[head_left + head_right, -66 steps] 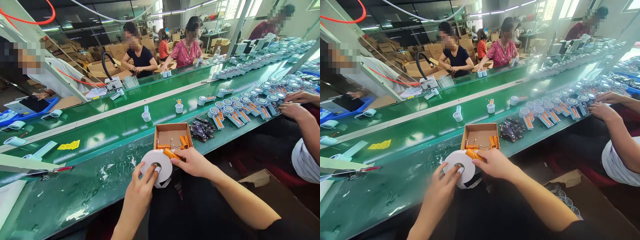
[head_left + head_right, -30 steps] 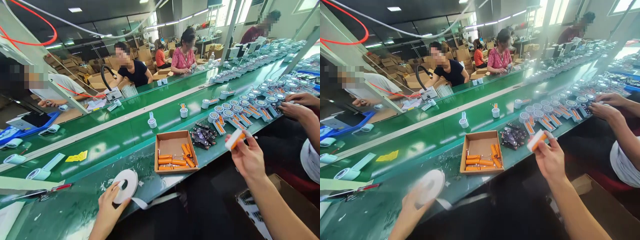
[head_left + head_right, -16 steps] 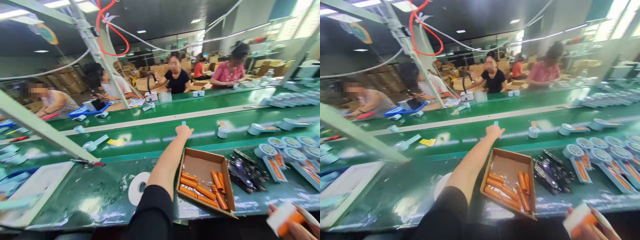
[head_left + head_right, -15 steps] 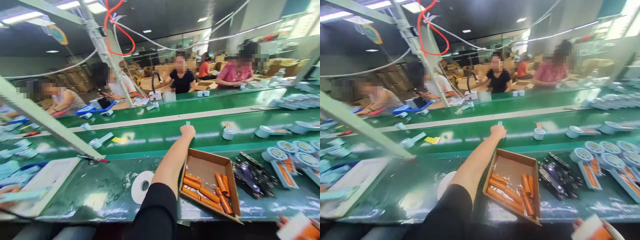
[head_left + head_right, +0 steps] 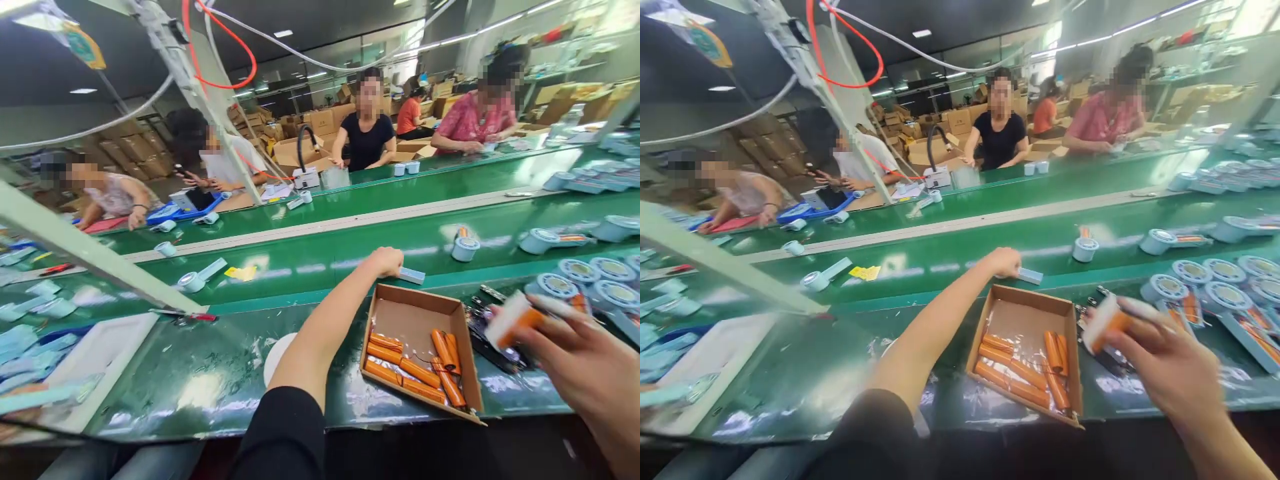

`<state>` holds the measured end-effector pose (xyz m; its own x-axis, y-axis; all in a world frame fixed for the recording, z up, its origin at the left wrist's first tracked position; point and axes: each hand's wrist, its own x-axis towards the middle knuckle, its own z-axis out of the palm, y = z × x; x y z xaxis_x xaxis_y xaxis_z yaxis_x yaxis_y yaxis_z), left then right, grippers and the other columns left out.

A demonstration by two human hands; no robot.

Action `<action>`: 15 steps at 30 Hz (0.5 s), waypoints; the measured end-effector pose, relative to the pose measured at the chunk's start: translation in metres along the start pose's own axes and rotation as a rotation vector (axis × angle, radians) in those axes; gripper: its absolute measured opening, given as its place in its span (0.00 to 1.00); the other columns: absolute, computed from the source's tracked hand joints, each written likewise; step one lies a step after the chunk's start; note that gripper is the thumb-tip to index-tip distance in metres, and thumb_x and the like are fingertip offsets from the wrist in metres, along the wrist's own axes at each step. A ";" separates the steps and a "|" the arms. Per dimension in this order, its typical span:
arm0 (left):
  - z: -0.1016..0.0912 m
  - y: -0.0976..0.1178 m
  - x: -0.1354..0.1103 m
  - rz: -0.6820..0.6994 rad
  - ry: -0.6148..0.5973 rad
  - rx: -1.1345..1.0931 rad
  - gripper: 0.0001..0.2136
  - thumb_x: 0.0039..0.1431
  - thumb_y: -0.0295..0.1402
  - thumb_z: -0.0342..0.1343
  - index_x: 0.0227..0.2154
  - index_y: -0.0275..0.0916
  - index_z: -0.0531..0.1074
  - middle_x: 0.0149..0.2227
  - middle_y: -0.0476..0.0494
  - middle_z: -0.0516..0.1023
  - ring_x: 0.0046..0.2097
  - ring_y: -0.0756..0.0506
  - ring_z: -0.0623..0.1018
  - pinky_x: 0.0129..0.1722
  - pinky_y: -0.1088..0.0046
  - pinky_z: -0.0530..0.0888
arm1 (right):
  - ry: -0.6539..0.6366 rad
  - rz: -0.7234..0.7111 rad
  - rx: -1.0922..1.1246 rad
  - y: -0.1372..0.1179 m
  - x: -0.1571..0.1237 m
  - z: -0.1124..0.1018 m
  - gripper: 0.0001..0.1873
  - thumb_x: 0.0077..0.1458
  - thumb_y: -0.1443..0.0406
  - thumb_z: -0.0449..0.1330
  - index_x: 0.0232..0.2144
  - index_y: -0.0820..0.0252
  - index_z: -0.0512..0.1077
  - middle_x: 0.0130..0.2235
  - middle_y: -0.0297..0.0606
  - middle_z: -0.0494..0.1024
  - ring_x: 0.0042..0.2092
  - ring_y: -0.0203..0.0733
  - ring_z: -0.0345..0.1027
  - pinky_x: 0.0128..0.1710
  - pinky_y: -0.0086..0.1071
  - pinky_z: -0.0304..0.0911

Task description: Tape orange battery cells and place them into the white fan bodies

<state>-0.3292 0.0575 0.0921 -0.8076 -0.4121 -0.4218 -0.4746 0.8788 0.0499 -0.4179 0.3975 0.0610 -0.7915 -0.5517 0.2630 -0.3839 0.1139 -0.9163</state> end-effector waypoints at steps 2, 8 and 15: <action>-0.009 -0.003 0.001 0.035 0.032 -0.007 0.12 0.66 0.40 0.60 0.45 0.37 0.76 0.48 0.42 0.78 0.50 0.44 0.78 0.52 0.59 0.77 | -0.105 -0.076 0.147 -0.030 0.043 0.032 0.31 0.50 0.47 0.71 0.53 0.53 0.76 0.41 0.41 0.84 0.44 0.57 0.79 0.48 0.49 0.76; -0.012 -0.020 0.013 0.036 0.222 -0.061 0.15 0.69 0.43 0.55 0.46 0.36 0.75 0.46 0.41 0.79 0.47 0.44 0.78 0.52 0.59 0.76 | -0.500 -0.406 -0.274 -0.027 0.156 0.122 0.17 0.64 0.62 0.60 0.54 0.59 0.71 0.38 0.36 0.83 0.37 0.42 0.77 0.41 0.32 0.69; 0.003 -0.017 0.014 0.063 0.267 -0.047 0.15 0.65 0.45 0.58 0.45 0.40 0.78 0.48 0.40 0.80 0.50 0.41 0.79 0.54 0.60 0.75 | -0.607 -0.541 -0.622 0.003 0.170 0.145 0.08 0.65 0.63 0.63 0.45 0.58 0.74 0.35 0.37 0.81 0.37 0.45 0.75 0.34 0.30 0.56</action>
<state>-0.3312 0.0379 0.0824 -0.8966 -0.4115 -0.1638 -0.4314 0.8950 0.1132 -0.4847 0.1846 0.0588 -0.1309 -0.9620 0.2396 -0.9337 0.0384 -0.3560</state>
